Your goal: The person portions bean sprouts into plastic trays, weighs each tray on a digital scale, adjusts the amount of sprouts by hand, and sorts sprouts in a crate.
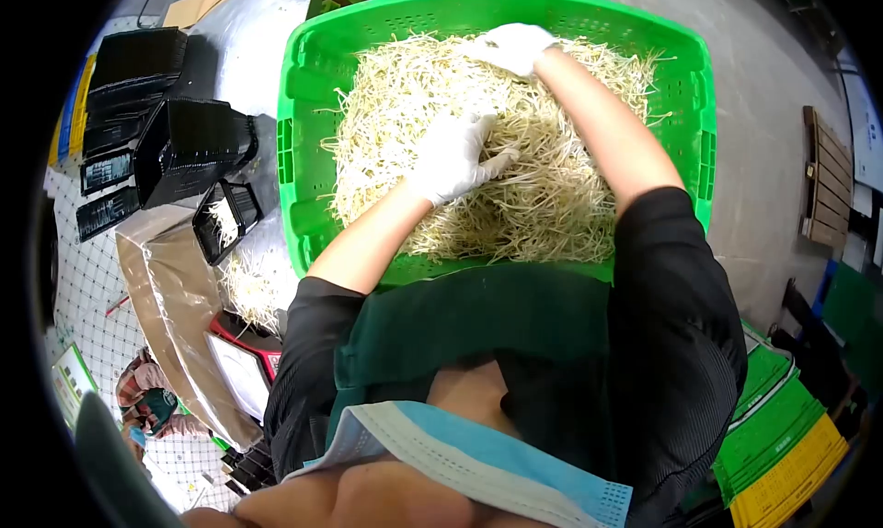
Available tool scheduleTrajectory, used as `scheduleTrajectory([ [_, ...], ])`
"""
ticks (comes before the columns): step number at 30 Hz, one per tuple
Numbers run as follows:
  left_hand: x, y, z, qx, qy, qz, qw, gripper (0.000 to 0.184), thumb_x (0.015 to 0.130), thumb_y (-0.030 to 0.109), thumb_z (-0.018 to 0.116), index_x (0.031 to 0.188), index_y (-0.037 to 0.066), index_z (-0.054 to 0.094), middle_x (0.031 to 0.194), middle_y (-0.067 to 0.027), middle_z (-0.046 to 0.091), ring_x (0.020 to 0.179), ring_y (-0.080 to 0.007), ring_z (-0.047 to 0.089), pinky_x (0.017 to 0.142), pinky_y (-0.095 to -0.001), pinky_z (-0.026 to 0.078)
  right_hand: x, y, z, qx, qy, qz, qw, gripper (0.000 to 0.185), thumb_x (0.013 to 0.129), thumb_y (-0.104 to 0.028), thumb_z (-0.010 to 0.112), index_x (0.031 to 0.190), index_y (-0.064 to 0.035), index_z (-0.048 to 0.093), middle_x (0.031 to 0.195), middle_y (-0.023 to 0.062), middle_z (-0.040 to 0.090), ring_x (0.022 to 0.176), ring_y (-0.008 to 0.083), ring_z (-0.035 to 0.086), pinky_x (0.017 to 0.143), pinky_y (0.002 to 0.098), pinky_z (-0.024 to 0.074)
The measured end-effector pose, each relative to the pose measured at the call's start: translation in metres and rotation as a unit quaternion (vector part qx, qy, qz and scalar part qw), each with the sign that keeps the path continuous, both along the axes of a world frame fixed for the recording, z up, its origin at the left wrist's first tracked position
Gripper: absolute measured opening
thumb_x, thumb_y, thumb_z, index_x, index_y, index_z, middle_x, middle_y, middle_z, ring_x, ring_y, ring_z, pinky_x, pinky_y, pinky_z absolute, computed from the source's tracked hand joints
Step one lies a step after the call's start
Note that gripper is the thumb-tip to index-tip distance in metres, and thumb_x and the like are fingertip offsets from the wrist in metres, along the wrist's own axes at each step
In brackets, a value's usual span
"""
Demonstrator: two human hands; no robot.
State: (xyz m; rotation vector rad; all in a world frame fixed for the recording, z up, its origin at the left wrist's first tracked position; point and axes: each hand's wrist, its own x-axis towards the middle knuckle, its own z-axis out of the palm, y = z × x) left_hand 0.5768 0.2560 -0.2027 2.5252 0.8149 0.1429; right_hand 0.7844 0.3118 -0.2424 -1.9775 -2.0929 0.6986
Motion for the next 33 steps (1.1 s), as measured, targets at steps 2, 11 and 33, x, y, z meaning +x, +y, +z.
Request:
scheduleTrajectory([
  [2, -0.003, -0.003, 0.010, -0.040, -0.023, -0.009, 0.999, 0.049, 0.077, 0.048, 0.062, 0.098, 0.004, 0.060, 0.081, -0.0183, 0.060, 0.074, -0.0353, 0.058, 0.067, -0.0444, 0.047, -0.014, -0.003, -0.014, -0.102, 0.066, 0.032, 0.992, 0.062, 0.083, -0.059, 0.051, 0.126, -0.0143, 0.054, 0.112, 0.0138, 0.063, 0.098, 0.0254, 0.062, 0.087, 0.0373, 0.0482],
  [11, -0.019, -0.034, 0.005, 0.072, -0.051, -0.032, 0.996, 0.064, 0.069, 0.036, 0.073, 0.117, 0.001, 0.050, 0.098, -0.0114, 0.056, 0.088, -0.0265, 0.051, 0.089, -0.0413, 0.036, 0.025, -0.037, 0.015, -0.037, 0.159, -0.013, 0.987, 0.045, 0.087, -0.046, 0.053, 0.127, -0.0260, 0.054, 0.117, 0.0110, 0.060, 0.103, 0.0271, 0.056, 0.093, 0.0351, 0.0438],
  [33, -0.023, -0.047, 0.002, 0.107, 0.022, -0.018, 0.994, 0.071, 0.074, 0.045, 0.065, 0.129, 0.007, 0.041, 0.112, -0.0108, 0.051, 0.103, -0.0296, 0.047, 0.104, -0.0487, 0.025, 0.076, 0.019, 0.135, 0.208, -0.209, -0.144, 0.945, 0.022, 0.088, -0.027, 0.054, 0.094, -0.0105, 0.067, 0.090, 0.0089, 0.067, 0.074, 0.0256, 0.064, 0.068, 0.0353, 0.0524],
])
